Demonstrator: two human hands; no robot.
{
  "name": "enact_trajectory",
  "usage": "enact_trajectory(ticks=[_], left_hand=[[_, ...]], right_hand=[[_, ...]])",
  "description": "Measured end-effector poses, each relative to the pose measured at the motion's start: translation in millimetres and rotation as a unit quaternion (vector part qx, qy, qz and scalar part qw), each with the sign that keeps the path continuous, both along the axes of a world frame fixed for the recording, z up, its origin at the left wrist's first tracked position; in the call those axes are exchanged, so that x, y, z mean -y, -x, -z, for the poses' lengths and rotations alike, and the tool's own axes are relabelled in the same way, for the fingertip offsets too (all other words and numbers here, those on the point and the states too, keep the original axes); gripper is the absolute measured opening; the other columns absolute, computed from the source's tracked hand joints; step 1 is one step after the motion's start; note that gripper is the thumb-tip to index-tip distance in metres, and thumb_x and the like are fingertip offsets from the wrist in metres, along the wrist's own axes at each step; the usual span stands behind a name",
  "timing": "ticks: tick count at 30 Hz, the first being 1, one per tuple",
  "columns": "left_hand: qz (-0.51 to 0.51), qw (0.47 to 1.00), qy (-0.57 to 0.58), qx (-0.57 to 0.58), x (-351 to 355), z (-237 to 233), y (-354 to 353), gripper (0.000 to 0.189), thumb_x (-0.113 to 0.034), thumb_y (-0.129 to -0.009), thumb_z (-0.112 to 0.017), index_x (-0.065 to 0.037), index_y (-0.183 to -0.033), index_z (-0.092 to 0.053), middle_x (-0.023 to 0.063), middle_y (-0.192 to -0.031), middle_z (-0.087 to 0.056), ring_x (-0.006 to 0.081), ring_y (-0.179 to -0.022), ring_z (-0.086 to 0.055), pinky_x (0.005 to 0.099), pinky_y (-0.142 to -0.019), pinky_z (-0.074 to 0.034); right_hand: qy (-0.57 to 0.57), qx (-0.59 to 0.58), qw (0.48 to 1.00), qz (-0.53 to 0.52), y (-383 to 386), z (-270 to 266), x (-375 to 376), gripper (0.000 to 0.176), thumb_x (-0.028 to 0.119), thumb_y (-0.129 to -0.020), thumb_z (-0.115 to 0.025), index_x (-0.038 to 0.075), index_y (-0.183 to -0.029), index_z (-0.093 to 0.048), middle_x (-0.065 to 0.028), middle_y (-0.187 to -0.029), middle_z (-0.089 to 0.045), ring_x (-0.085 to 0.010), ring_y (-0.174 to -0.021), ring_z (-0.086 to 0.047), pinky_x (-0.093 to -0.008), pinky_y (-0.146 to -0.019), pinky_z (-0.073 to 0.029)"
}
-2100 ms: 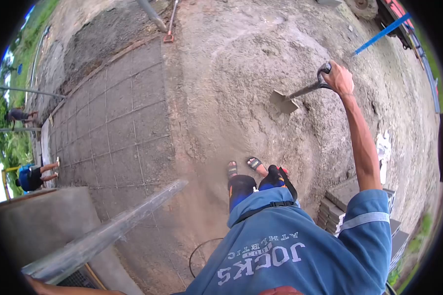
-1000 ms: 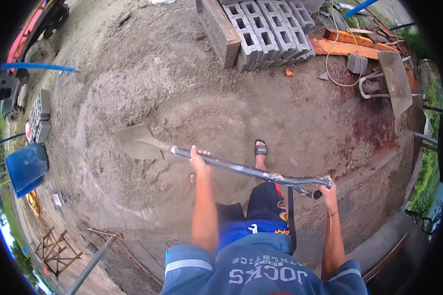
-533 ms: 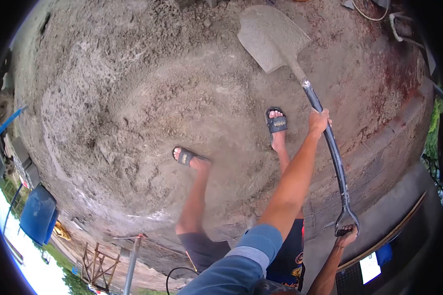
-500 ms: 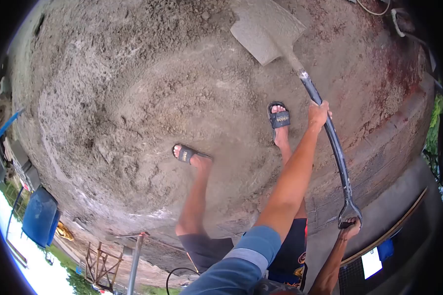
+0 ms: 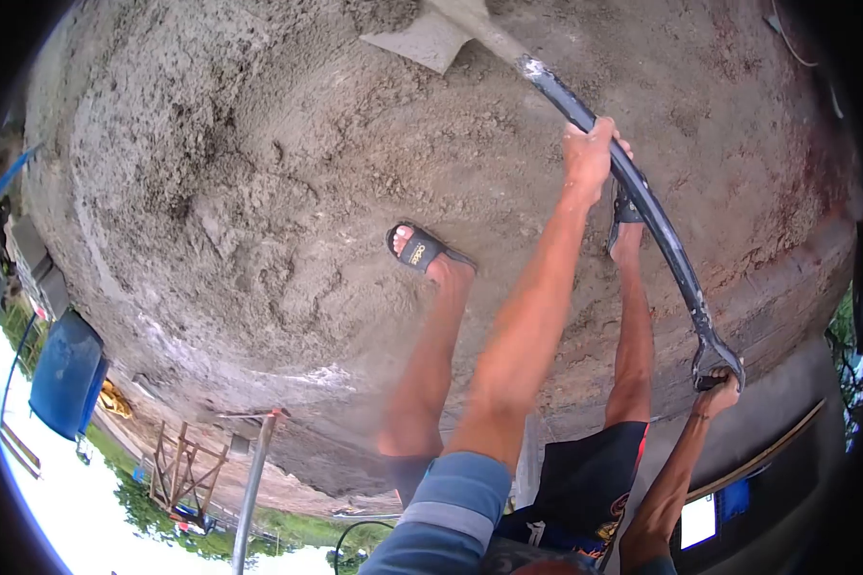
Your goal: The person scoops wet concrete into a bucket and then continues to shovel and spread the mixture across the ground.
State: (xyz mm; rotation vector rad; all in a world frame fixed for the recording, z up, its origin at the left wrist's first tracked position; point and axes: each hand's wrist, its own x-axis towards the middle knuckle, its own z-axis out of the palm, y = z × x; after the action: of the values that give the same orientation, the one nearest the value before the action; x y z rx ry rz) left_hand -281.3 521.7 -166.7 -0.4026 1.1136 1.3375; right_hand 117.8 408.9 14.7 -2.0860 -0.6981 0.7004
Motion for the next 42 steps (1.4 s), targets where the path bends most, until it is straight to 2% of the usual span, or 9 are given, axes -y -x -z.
enact_trajectory(ticks=[6, 10, 13, 15, 17, 21, 28, 37, 42], left_hand=[[-0.177, 0.984, -0.030, -0.021, 79, -21, 151, 0.014, -0.011, -0.086, -0.054, -0.005, -0.092, -0.043, 0.0037, -0.078, -0.048, 0.0159, -0.072, -0.051, 0.0390, -0.074, -0.051], [-0.299, 0.947, -0.105, 0.057, 110, -51, 189, 0.016, -0.014, -0.083, -0.055, -0.010, -0.073, -0.045, -0.0030, -0.065, -0.045, 0.0091, -0.060, -0.046, 0.0279, -0.062, -0.045], [-0.309, 0.929, -0.179, 0.100, 111, -71, 190, 0.028, -0.018, -0.085, -0.054, -0.013, -0.062, -0.041, -0.0067, -0.055, -0.040, 0.0068, -0.050, -0.042, 0.0239, -0.052, -0.041], [-0.301, 0.936, -0.170, 0.073, 97, -91, 154, 0.030, -0.021, -0.087, -0.055, -0.014, -0.062, -0.040, -0.0080, -0.054, -0.037, 0.0062, -0.048, -0.039, 0.0221, -0.050, -0.039], [-0.275, 0.961, -0.002, -0.001, 64, -108, 94, 0.025, -0.020, -0.086, -0.056, -0.013, -0.067, -0.042, -0.0071, -0.056, -0.034, 0.0068, -0.049, -0.037, 0.0235, -0.051, -0.039], [-0.078, 0.994, 0.079, -0.020, -8, -90, -17, 0.014, -0.013, -0.084, -0.057, -0.008, -0.085, -0.044, 0.0001, -0.065, -0.043, 0.0126, -0.056, -0.045, 0.0317, -0.055, -0.046], [0.056, 0.989, 0.095, -0.102, -73, -10, -16, 0.012, -0.009, -0.080, -0.054, -0.001, -0.083, -0.045, 0.0053, -0.063, -0.049, 0.0160, -0.052, -0.053, 0.0326, -0.048, -0.052], [-0.136, 0.988, 0.012, -0.072, 45, -12, 246, 0.005, -0.008, -0.085, -0.050, -0.004, -0.084, -0.046, 0.0017, -0.068, -0.046, 0.0137, -0.062, -0.048, 0.0351, -0.062, -0.049], [-0.316, 0.946, -0.076, 0.020, 118, -68, 275, 0.016, -0.007, -0.084, -0.056, -0.010, -0.074, -0.043, -0.0020, -0.065, -0.042, 0.0108, -0.059, -0.043, 0.0289, -0.061, -0.044]], right_hand=[[-0.026, 0.057, 0.967, -0.248, 131, -17, -53, 0.019, 0.010, -0.087, -0.061, 0.003, -0.072, -0.051, -0.0032, -0.063, -0.050, -0.0129, -0.055, -0.046, -0.0273, -0.053, -0.040], [-0.192, -0.015, 0.871, -0.452, 192, -74, -91, 0.017, 0.010, -0.085, -0.064, 0.002, -0.077, -0.052, -0.0047, -0.070, -0.052, -0.0209, -0.062, -0.052, -0.0342, -0.065, -0.046], [-0.172, 0.021, 0.773, -0.610, 154, -83, -112, 0.015, 0.010, -0.082, -0.066, 0.002, -0.083, -0.054, -0.0097, -0.084, -0.059, -0.0299, -0.080, -0.058, -0.0427, -0.080, -0.047], [-0.045, 0.047, 0.855, -0.515, 119, -78, -105, 0.015, 0.010, -0.081, -0.066, 0.003, -0.086, -0.054, -0.0134, -0.098, -0.059, -0.0317, -0.095, -0.056, -0.0457, -0.088, -0.045], [0.112, -0.019, 0.913, -0.393, 60, -67, -78, 0.015, 0.009, -0.082, -0.065, 0.003, -0.092, -0.055, -0.0174, -0.118, -0.056, -0.0313, -0.116, -0.049, -0.0492, -0.097, -0.041], [0.190, -0.276, 0.940, -0.067, -25, -77, -13, 0.022, 0.007, -0.084, -0.062, 0.001, -0.102, -0.050, -0.0154, -0.116, -0.054, -0.0271, -0.111, -0.053, -0.0494, -0.098, -0.044], [0.264, -0.247, 0.931, 0.043, 35, -62, -2, 0.020, -0.001, -0.081, -0.058, 0.001, -0.099, -0.051, -0.0099, -0.093, -0.057, -0.0213, -0.087, -0.058, -0.0503, -0.087, -0.053], [0.228, -0.263, 0.914, -0.207, 217, -24, -65, 0.012, -0.005, -0.078, -0.057, 0.005, -0.084, -0.052, -0.0064, -0.089, -0.056, -0.0150, -0.084, -0.057, -0.0468, -0.081, -0.056], [0.087, -0.114, 0.881, -0.452, 248, -64, -87, 0.013, -0.005, -0.080, -0.059, 0.003, -0.080, -0.048, -0.0083, -0.097, -0.056, -0.0216, -0.102, -0.054, -0.0406, -0.092, -0.048]])
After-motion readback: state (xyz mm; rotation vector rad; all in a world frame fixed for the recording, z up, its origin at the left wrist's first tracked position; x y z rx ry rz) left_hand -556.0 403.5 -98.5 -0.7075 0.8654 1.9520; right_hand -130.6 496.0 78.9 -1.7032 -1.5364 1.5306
